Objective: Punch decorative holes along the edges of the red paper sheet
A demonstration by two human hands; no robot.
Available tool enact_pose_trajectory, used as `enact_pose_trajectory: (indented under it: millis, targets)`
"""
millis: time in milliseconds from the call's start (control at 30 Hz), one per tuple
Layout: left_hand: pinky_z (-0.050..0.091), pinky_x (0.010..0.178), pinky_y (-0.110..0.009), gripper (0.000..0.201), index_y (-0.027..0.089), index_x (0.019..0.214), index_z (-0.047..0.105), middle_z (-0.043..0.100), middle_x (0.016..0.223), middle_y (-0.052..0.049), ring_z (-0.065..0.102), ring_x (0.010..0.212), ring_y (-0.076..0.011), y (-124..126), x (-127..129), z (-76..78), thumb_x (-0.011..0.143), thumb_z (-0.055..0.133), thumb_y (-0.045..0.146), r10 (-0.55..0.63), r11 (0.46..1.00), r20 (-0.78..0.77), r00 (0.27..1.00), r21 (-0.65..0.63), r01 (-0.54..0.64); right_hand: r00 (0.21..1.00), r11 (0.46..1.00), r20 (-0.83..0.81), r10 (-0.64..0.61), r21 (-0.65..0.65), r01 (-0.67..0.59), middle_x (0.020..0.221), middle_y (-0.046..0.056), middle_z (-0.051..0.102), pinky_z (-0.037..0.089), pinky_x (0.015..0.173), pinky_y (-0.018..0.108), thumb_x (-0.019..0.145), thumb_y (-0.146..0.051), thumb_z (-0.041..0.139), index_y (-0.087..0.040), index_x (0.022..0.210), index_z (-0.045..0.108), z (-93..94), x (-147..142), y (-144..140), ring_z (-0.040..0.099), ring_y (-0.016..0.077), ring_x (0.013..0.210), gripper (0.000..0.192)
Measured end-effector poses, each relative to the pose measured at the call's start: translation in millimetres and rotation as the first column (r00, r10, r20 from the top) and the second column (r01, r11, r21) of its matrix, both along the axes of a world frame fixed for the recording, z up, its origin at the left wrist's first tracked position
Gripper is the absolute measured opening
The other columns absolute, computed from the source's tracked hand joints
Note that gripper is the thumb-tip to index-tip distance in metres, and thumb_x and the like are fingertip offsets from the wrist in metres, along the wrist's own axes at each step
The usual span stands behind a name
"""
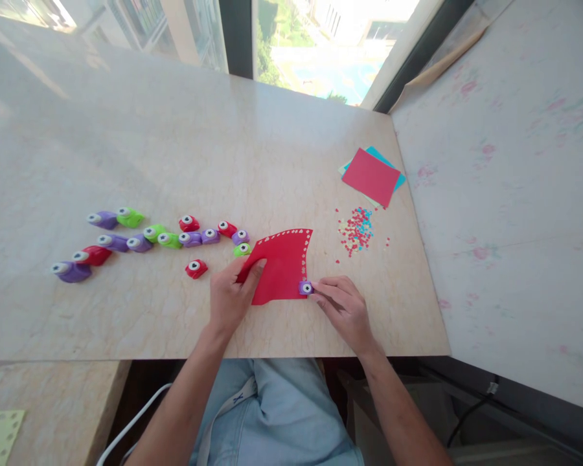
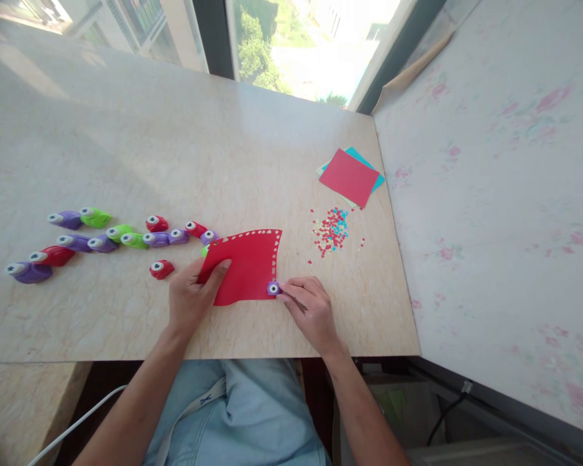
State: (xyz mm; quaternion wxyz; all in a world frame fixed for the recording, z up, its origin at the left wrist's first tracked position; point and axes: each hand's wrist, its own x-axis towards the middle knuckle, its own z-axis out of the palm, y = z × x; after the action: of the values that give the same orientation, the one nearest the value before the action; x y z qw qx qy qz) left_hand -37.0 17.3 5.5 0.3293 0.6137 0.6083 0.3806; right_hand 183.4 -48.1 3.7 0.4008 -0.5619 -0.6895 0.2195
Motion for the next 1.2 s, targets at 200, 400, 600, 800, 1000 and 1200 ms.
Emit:
enact_pose_trajectory:
  millis: [200, 400, 600, 800, 1000, 1200]
  targets:
    - [0.044, 0.059, -0.022, 0.028, 0.017, 0.088, 0.071, 0.07, 0.075, 0.0, 0.059, 0.064, -0.0134, 1.0, -0.6, -4.1, 0.089, 0.057, 0.041, -0.022, 1.0, -0.001, 1.0, 0.017, 0.022, 0.986, 0.969, -0.127, -0.11, -0.233, 0.078, 0.1, 0.006, 0.068, 0.051, 0.083, 0.034, 0.088, -0.034, 0.064, -0.023, 0.116, 0.064, -0.8, 6.1, -3.1, 0.063, 0.0184, 0.09, 0.029]
    - [0.042, 0.06, -0.024, 0.029, 0.017, 0.086, 0.069, 0.069, 0.075, -0.001, 0.058, 0.065, -0.014, 2.9, 0.1, -7.7, 0.09, 0.053, 0.041, -0.073, 0.997, -0.003, 0.997, 0.032, 0.073, 0.949, 0.869, -0.161, -0.27, -0.465, 0.168, 0.079, 0.004, 0.063, 0.046, 0.061, 0.025, 0.085, -0.052, 0.061, -0.017, 0.094, 0.063, 12.7, 12.9, 1.0, 0.056, 0.0147, 0.067, 0.036]
    - [0.043, 0.064, -0.025, 0.03, 0.018, 0.092, 0.069, 0.071, 0.082, -0.004, 0.062, 0.069, -0.0164, 3.9, 0.8, -10.7, 0.091, 0.052, 0.042, -0.087, 0.995, -0.016, 0.996, 0.052, 0.088, 0.996, 0.837, 0.034, -0.083, -0.54, 0.088, 0.061, -0.002, 0.053, 0.032, 0.052, 0.024, 0.083, -0.054, 0.058, -0.017, 0.07, 0.061, 25.9, 10.9, 18.3, 0.046, 0.0116, 0.056, 0.039]
    - [0.042, 0.064, -0.026, 0.031, 0.018, 0.092, 0.07, 0.071, 0.081, -0.005, 0.063, 0.071, -0.0179, 3.5, 0.7, -12.0, 0.092, 0.05, 0.042, -0.084, 0.994, -0.083, 0.993, 0.067, 0.089, 0.988, 0.803, 0.152, 0.024, -0.592, 0.071, 0.052, -0.003, 0.05, 0.027, 0.049, 0.024, 0.079, -0.058, 0.058, -0.017, 0.058, 0.055, 25.7, 13.7, 33.9, 0.042, 0.0098, 0.049, 0.046]
    - [0.041, 0.063, -0.026, 0.032, 0.017, 0.091, 0.069, 0.07, 0.079, -0.006, 0.063, 0.071, -0.0183, 3.0, 1.4, -9.2, 0.092, 0.047, 0.04, -0.079, 0.995, -0.149, 0.986, 0.045, 0.087, 0.988, 0.768, 0.139, 0.066, -0.639, 0.039, 0.048, 0.0, 0.054, 0.03, 0.048, 0.023, 0.079, -0.056, 0.058, -0.017, 0.053, 0.057, 30.6, 13.9, 39.0, 0.044, 0.0097, 0.045, 0.047]
    - [0.038, 0.062, -0.026, 0.032, 0.017, 0.089, 0.068, 0.07, 0.078, -0.007, 0.063, 0.071, -0.0185, 3.0, 1.7, -9.2, 0.092, 0.047, 0.041, -0.071, 0.996, -0.18, 0.981, 0.048, 0.081, 0.992, 0.729, 0.094, 0.081, -0.684, 0.005, 0.047, 0.002, 0.059, 0.037, 0.047, 0.021, 0.079, -0.057, 0.061, -0.016, 0.055, 0.063, 32.7, 14.7, 41.7, 0.051, 0.0103, 0.043, 0.047]
